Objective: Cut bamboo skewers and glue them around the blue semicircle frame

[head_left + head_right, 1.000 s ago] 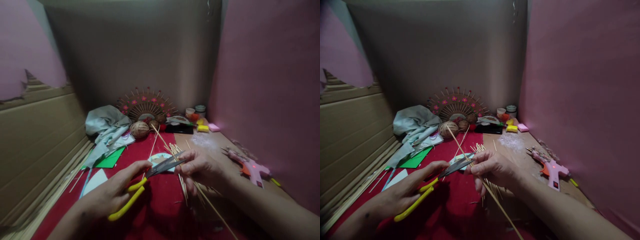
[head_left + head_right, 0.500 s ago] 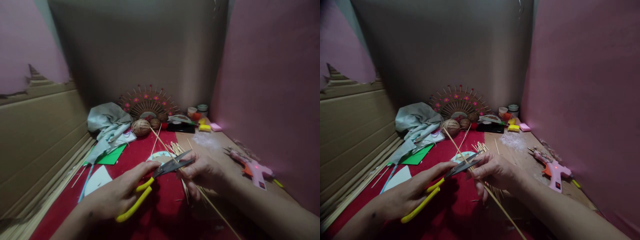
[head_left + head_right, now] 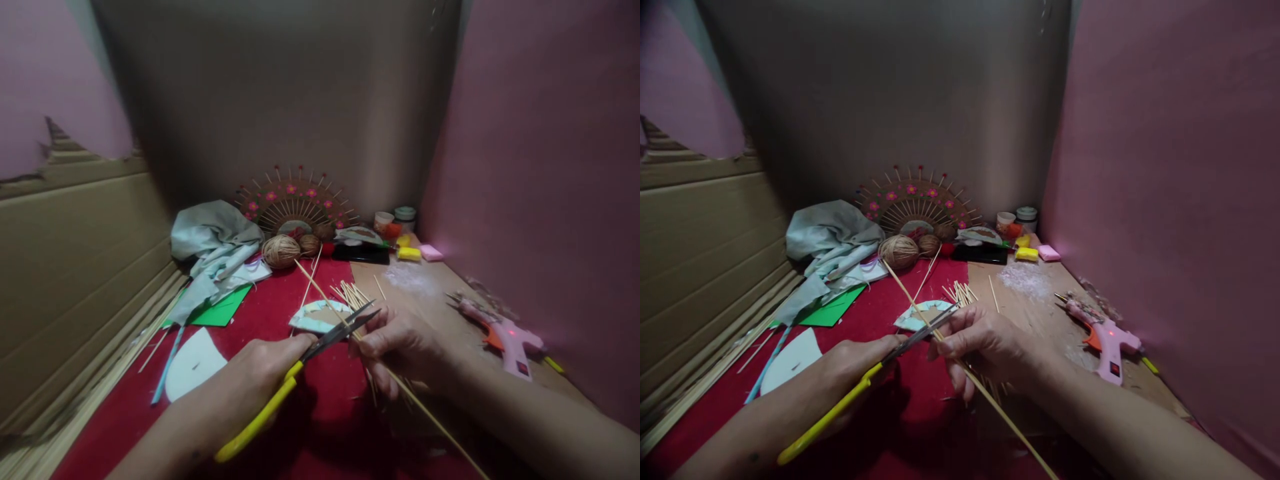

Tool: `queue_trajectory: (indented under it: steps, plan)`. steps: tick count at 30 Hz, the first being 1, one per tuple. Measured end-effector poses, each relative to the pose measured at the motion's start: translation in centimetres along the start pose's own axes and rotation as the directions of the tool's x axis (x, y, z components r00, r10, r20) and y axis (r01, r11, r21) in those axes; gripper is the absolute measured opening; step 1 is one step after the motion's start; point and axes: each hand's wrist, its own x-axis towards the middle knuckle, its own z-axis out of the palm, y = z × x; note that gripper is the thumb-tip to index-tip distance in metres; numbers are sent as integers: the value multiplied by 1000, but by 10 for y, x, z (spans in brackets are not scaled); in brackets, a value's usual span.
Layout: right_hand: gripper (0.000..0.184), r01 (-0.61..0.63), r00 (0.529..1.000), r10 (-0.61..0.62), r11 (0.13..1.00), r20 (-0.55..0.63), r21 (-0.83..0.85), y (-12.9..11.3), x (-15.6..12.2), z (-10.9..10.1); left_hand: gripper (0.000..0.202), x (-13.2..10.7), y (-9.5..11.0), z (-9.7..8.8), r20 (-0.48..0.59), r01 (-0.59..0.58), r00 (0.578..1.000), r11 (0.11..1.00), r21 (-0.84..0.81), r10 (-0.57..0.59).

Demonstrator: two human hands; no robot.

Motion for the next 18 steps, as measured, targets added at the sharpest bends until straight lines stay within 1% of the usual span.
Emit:
queue_trajectory:
  steps: [3, 5, 7, 8, 10, 11, 12, 14, 15, 18]
  plan:
    - [18, -5, 999, 5, 1000, -40, -2, 0, 0, 0, 26, -1, -2, 2, -4, 23, 1000, 1000, 20, -23]
    - [21, -25, 996, 23, 999, -83, -21, -3, -1, -1, 28, -1, -2, 1, -23, 45, 999, 999, 10, -44]
    - [25, -43, 987, 32, 997, -155, -67, -11, -1, -3, 27, 0, -4, -2, -52, 61, 997, 998, -22, -63]
    - [27, -45, 976, 21, 993, -217, -106, -17, -1, -5, 27, 0, -6, -5, -67, 70, 995, 996, -47, -73]
    - [25, -31, 929, -44, 980, -368, -196, -29, -1, -10, 25, 0, -11, -10, -91, 87, 991, 991, -105, -96]
    - [21, -25, 889, -90, 970, -450, -243, -36, 1, -13, 25, 0, -14, -12, -98, 91, 990, 987, -132, -104]
    - [18, -19, 853, -128, 961, -506, -276, -42, 3, -17, 25, 0, -16, -14, -100, 92, 989, 984, -153, -108]
    - [11, -17, 797, -184, 945, -575, -326, -50, 9, -27, 23, 0, -20, -16, -97, 84, 990, 981, -175, -102]
    - [10, -22, 778, -201, 938, -595, -346, -53, 13, -31, 21, 0, -22, -17, -94, 76, 991, 981, -180, -94]
    - [14, -51, 728, -260, 902, -635, -428, -56, 28, -42, 18, 0, -25, -15, -95, 33, 994, 980, -198, -53]
